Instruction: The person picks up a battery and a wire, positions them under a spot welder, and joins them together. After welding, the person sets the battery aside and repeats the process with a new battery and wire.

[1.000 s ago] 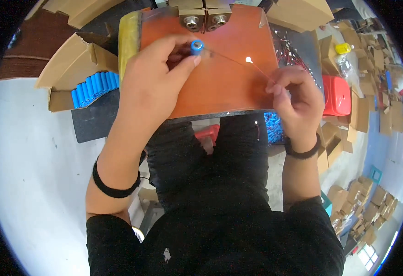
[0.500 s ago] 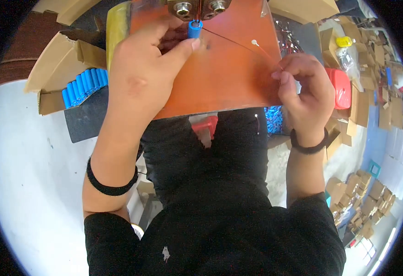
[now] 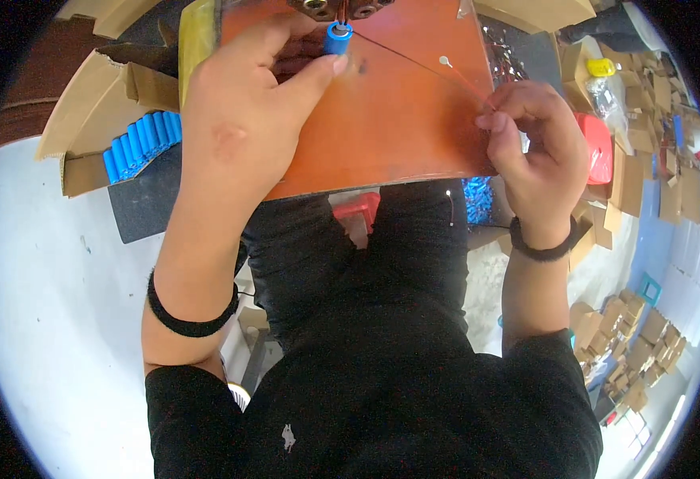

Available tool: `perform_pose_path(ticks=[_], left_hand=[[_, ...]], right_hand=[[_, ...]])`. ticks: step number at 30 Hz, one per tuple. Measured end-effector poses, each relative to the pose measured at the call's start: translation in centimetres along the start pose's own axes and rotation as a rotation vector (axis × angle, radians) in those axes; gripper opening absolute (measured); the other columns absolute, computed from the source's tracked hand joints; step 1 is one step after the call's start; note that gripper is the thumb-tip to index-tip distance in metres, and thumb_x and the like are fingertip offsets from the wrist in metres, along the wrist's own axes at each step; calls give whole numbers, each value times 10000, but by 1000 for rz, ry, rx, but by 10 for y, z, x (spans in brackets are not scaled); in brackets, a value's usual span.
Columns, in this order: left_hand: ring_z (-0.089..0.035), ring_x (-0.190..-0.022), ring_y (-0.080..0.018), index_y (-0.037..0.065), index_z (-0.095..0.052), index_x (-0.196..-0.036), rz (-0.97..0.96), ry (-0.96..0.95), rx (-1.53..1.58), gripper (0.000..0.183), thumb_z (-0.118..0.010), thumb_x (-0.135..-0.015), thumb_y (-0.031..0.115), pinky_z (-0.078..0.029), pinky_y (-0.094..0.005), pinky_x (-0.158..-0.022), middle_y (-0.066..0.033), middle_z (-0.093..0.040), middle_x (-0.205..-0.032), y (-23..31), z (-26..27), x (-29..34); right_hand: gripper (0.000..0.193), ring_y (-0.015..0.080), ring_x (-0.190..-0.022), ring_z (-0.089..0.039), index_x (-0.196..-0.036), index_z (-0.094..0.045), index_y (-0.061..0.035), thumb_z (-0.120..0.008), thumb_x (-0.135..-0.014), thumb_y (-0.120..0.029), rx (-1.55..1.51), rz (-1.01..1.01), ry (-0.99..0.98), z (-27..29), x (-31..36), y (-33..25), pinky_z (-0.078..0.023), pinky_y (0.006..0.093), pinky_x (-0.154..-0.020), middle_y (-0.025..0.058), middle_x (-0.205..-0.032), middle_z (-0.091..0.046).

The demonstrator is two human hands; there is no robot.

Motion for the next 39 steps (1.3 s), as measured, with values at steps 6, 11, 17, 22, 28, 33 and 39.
perform_pose_path(ticks=[6,11,17,22,28,33,39], left_hand=[[-615,-929,-111,-41,-644,-1067,24,-41,-132,268,-699,-856,114,-453,-237,-849,-71,-683,-1010,7,-1,1],[-662,-803,-156,-2,-610,-1123,-122,-1,-262,292,-675,-858,101,-507,-280,-742,-105,-700,-886,28,1,9],[-563,-840,-100,37,-574,-1198,-56,-183,-80,343,-676,-885,133,-448,-243,-800,-12,-637,-915,22,-9,27],[-570,-826,-79,15,-637,-1153,-11,-188,-283,295,-672,-892,148,-452,-226,-789,-14,-661,-914,13,-11,11],[-514,-587,-223,29,-669,-1035,-147,-78,-348,289,-665,-881,273,-439,-317,-601,-161,-586,-699,21,-9,1],[-508,-582,-263,26,-667,-1028,-194,-51,-380,288,-644,-893,280,-435,-333,-592,-177,-582,-710,23,-7,2],[-550,-607,-268,24,-668,-1039,-166,-60,-318,299,-651,-888,281,-449,-336,-608,-179,-597,-725,23,-9,2]], right_hand=[[117,176,-709,-650,-846,-593,-13,-662,-753,7,8,8,-10,-1,0,-3,-530,272,-669,85,-830,-648],[88,103,-737,-587,-865,-597,-1,-653,-800,-17,-274,-98,-41,-3,1,2,-482,240,-696,36,-815,-632],[77,62,-735,-525,-848,-596,-10,-638,-825,-70,-444,-259,-223,-34,-15,0,-437,211,-690,-21,-788,-583],[102,55,-725,-505,-808,-589,-5,-629,-821,-98,-490,-306,-303,-51,-26,2,-426,218,-683,-15,-761,-580],[66,93,-710,-548,-840,-565,2,-568,-834,-64,-392,-287,-369,-58,-36,2,-435,222,-669,19,-758,-576],[55,60,-695,-520,-867,-564,-4,-591,-841,-45,-531,-425,-319,-58,-40,-2,-416,203,-642,-2,-762,-561],[59,31,-703,-471,-837,-566,2,-613,-803,13,-1040,383,-387,-56,-50,-35,-388,187,-626,-40,-763,-522]])
Point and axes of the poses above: each hand's wrist, its own x-axis away from the middle knuckle, its own z-axis out of the back of the hand, y = z × x, the point moved 10 cm from there along -x, towards the middle knuckle
